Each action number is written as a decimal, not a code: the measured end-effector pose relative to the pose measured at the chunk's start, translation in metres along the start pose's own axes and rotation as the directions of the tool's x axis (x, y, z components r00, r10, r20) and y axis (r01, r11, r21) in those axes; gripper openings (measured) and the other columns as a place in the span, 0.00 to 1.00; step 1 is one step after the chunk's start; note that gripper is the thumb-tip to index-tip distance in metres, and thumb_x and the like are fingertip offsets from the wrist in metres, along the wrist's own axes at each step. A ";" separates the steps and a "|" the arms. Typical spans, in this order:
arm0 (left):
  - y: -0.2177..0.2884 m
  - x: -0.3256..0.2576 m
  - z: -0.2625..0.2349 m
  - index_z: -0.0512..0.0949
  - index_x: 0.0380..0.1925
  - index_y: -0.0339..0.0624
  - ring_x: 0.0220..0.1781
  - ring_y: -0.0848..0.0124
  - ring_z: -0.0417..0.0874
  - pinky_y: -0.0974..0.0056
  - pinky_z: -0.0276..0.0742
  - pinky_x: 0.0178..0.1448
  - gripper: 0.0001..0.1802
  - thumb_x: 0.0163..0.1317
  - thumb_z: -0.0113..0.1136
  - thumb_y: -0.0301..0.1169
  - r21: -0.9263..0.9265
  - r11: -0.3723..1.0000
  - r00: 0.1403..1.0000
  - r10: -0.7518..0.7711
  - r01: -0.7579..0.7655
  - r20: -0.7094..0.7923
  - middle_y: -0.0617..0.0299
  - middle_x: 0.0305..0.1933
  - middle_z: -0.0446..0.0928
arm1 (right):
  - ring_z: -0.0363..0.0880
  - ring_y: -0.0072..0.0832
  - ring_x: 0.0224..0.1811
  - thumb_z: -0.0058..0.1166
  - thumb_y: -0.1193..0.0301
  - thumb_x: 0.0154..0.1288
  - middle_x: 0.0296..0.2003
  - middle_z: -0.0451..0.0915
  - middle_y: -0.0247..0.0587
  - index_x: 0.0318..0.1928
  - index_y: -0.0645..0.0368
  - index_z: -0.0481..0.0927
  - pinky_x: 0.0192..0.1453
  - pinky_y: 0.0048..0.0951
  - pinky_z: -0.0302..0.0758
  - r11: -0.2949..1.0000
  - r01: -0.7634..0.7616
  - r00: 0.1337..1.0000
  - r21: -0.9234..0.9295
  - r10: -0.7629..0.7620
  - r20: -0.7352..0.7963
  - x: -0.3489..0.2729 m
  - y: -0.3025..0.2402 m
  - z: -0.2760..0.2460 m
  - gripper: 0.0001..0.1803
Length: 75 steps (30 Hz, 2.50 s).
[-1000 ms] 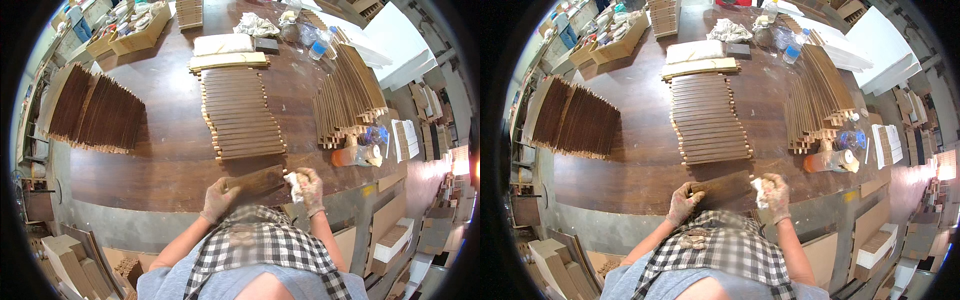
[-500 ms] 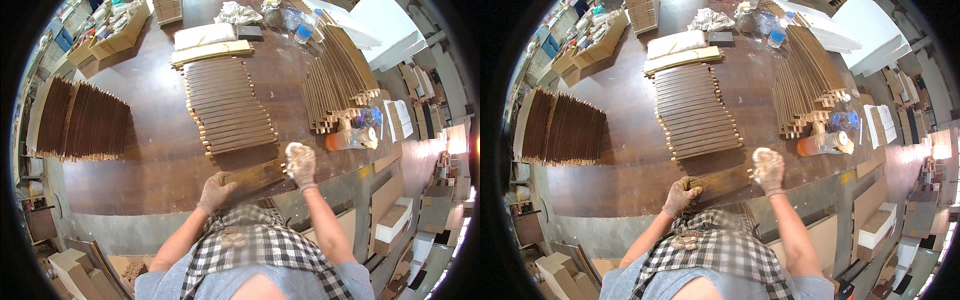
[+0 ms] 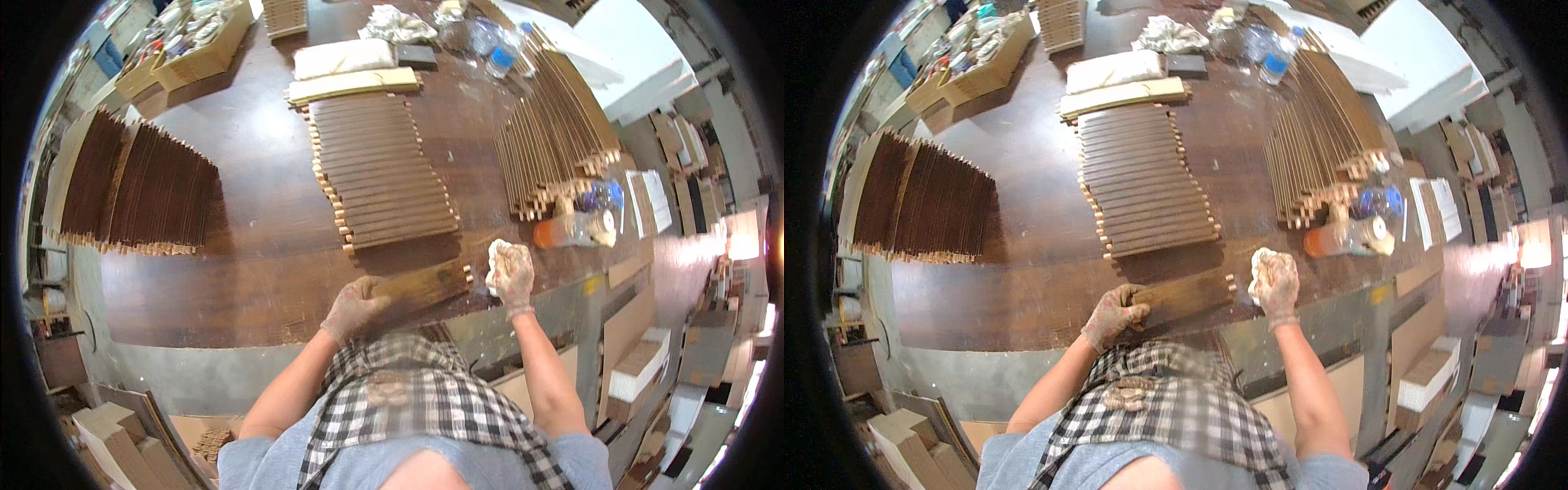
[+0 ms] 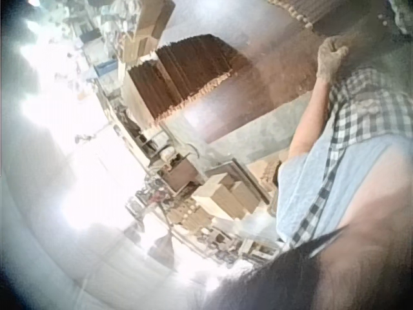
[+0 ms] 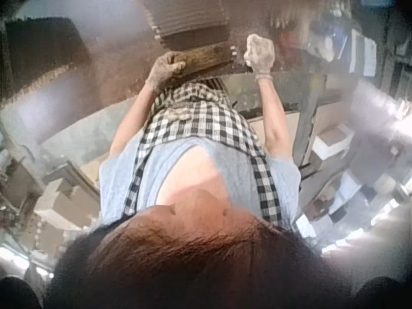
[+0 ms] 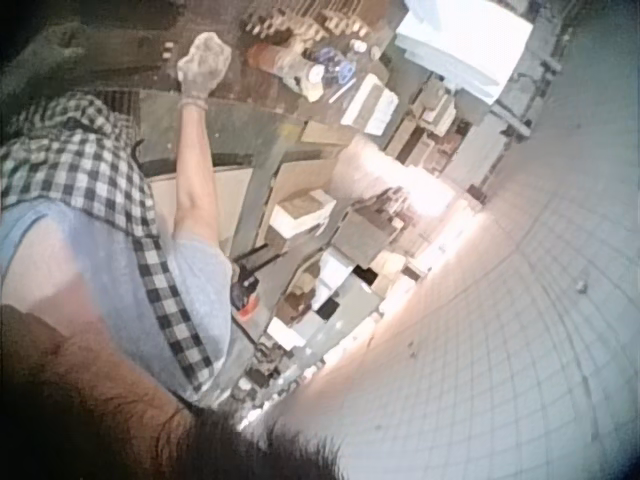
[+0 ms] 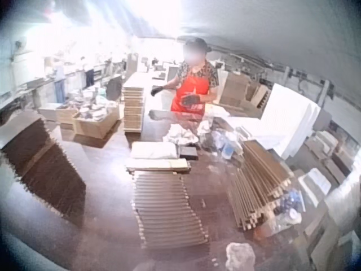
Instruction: The person wipes individual wooden slats with a cloth, handling them one at a time and placing them into a stack on a work table.
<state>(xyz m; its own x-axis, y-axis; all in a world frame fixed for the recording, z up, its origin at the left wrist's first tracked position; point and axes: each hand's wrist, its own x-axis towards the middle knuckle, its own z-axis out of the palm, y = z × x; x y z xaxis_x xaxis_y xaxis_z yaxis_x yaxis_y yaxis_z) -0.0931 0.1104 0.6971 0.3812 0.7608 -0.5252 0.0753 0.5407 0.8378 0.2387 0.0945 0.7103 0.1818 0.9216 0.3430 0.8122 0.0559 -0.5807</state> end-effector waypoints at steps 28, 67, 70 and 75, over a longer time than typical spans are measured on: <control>0.003 -0.008 0.004 0.78 0.52 0.34 0.37 0.69 0.84 0.67 0.83 0.40 0.19 0.60 0.66 0.23 0.314 0.920 0.955 0.278 -0.234 -0.105 0.58 0.42 0.83 | 0.79 0.36 0.51 0.59 0.79 0.63 0.46 0.78 0.42 0.49 0.60 0.82 0.58 0.36 0.76 0.979 -0.159 0.979 0.132 0.173 -0.108 -0.011 0.065 -0.005 0.13; -0.017 -0.027 0.012 0.56 0.72 0.30 0.65 0.46 0.72 0.45 0.65 0.71 0.57 0.44 0.80 0.33 0.808 0.288 0.684 0.706 -0.515 0.184 0.44 0.65 0.71 | 0.77 0.46 0.52 0.61 0.80 0.55 0.43 0.79 0.48 0.45 0.58 0.82 0.58 0.43 0.75 0.981 0.080 0.993 -0.176 -0.094 -0.073 -0.022 0.024 -0.008 0.15; -0.026 -0.032 0.005 0.57 0.73 0.30 0.64 0.47 0.72 0.44 0.65 0.70 0.60 0.41 0.81 0.33 0.783 0.381 0.717 0.687 -0.492 0.116 0.47 0.62 0.75 | 0.78 0.44 0.51 0.64 0.78 0.53 0.43 0.79 0.45 0.44 0.60 0.82 0.56 0.39 0.77 0.988 0.155 0.988 -0.019 -0.155 -0.020 -0.024 -0.045 -0.011 0.15; -0.029 -0.026 0.005 0.57 0.73 0.29 0.61 0.48 0.75 0.47 0.68 0.67 0.57 0.43 0.78 0.32 0.738 0.440 0.719 0.689 -0.512 0.088 0.50 0.60 0.78 | 0.77 0.37 0.51 0.64 0.70 0.51 0.47 0.82 0.38 0.42 0.53 0.84 0.61 0.44 0.72 0.926 0.365 0.868 0.092 -0.375 0.327 -0.066 -0.121 0.072 0.15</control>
<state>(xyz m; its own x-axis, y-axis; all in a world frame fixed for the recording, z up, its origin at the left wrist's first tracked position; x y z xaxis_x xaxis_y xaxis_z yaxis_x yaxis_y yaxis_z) -0.1005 0.0733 0.6866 0.4073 0.8882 0.2127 0.5179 -0.4164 0.7473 0.0883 0.0543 0.7047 -0.3277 0.9042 0.2740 0.7677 0.4239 -0.4806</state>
